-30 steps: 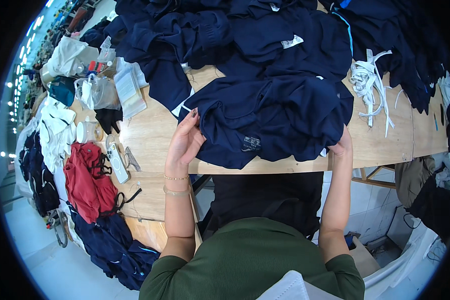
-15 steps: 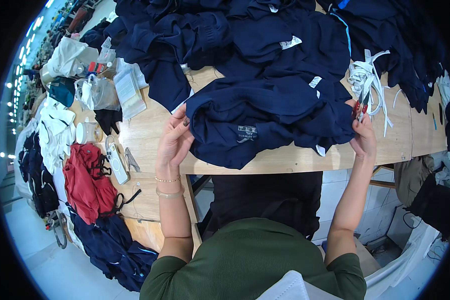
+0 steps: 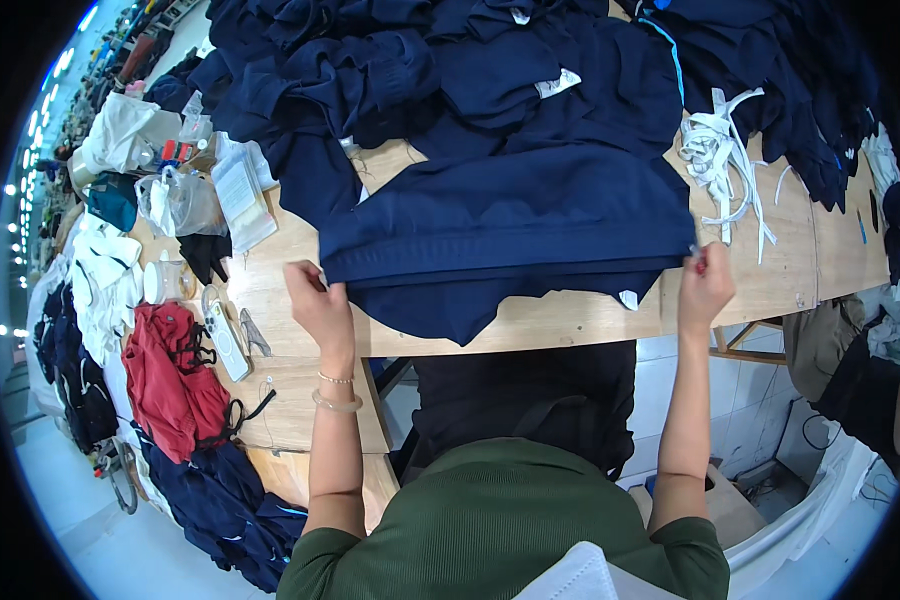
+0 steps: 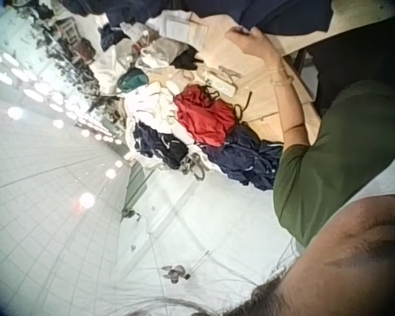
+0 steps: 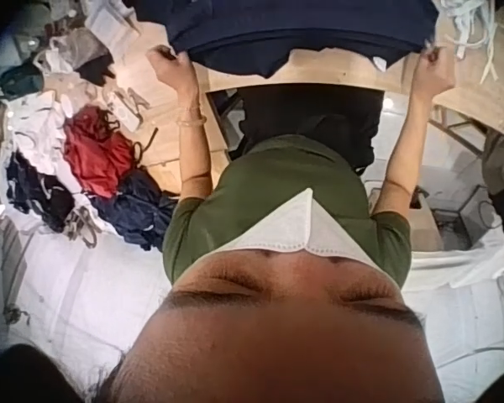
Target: The person is trimming loose threads from blue athletic garments using thread snips.
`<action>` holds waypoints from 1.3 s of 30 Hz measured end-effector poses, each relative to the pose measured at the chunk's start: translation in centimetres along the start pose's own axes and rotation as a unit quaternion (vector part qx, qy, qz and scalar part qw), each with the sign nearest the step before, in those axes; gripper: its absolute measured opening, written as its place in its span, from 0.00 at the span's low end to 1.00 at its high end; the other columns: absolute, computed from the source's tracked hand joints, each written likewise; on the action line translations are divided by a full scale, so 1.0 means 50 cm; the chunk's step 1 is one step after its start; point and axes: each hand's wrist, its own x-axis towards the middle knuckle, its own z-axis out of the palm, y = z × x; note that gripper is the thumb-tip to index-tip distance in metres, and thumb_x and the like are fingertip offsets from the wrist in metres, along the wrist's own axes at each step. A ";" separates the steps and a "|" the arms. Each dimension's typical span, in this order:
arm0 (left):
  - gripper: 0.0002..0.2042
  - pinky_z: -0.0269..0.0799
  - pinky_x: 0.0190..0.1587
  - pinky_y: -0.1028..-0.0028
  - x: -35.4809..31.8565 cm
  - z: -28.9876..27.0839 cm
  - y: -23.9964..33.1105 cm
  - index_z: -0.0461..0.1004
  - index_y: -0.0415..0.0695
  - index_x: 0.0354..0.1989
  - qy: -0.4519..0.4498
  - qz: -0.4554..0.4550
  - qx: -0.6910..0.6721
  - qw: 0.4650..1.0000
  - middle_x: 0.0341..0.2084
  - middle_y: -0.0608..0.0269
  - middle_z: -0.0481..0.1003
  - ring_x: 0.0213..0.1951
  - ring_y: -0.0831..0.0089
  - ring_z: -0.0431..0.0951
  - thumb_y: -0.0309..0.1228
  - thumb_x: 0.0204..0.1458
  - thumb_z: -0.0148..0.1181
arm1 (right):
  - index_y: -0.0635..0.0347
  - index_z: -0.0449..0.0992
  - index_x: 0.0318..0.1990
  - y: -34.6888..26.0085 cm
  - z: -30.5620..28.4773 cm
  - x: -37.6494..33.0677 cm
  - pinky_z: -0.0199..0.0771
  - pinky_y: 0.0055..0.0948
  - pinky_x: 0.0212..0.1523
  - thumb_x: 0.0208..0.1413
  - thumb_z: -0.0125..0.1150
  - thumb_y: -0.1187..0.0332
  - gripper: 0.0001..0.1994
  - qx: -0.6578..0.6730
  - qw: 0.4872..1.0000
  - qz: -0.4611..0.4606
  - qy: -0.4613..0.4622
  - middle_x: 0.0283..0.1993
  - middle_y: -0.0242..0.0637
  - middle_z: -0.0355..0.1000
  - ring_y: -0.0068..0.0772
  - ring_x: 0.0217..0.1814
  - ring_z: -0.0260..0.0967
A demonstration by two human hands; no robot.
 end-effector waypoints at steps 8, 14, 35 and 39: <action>0.13 0.63 0.28 0.73 -0.061 0.023 -0.020 0.58 0.40 0.27 -0.056 -0.054 -0.032 0.996 0.23 0.60 0.60 0.22 0.68 0.61 0.13 0.36 0.56 | 0.63 0.63 0.26 -0.022 0.013 -0.080 0.64 0.31 0.24 0.36 0.61 0.82 0.12 0.041 0.992 0.051 -0.109 0.23 0.43 0.62 0.47 0.23 0.62; 0.05 0.62 0.27 0.76 -0.049 -0.004 -0.014 0.70 0.38 0.26 -0.239 -0.156 -0.111 0.952 0.17 0.64 0.67 0.21 0.76 0.64 0.22 0.45 0.62 | 0.62 0.66 0.31 -0.058 -0.009 -0.059 0.65 0.33 0.26 0.36 0.70 0.75 0.16 0.072 0.979 0.069 -0.177 0.25 0.43 0.66 0.47 0.24 0.63; 0.12 0.65 0.57 0.65 -0.080 0.059 0.332 0.70 0.40 0.49 -0.327 -0.412 -0.672 0.521 0.47 0.62 0.73 0.49 0.73 0.73 0.29 0.58 0.56 | 0.62 0.72 0.41 -0.276 -0.100 -0.023 0.64 0.20 0.33 0.42 0.63 0.83 0.16 0.321 0.865 0.131 -0.362 0.25 0.33 0.67 0.21 0.27 0.65; 0.15 0.67 0.56 0.66 -0.061 0.037 0.347 0.69 0.39 0.50 -0.277 -0.380 -0.673 0.572 0.47 0.60 0.74 0.50 0.71 0.74 0.26 0.55 0.59 | 0.61 0.62 0.49 -0.266 -0.115 0.008 0.66 0.17 0.41 0.53 0.60 0.79 0.17 0.505 0.765 0.227 -0.329 0.38 0.27 0.65 0.15 0.38 0.62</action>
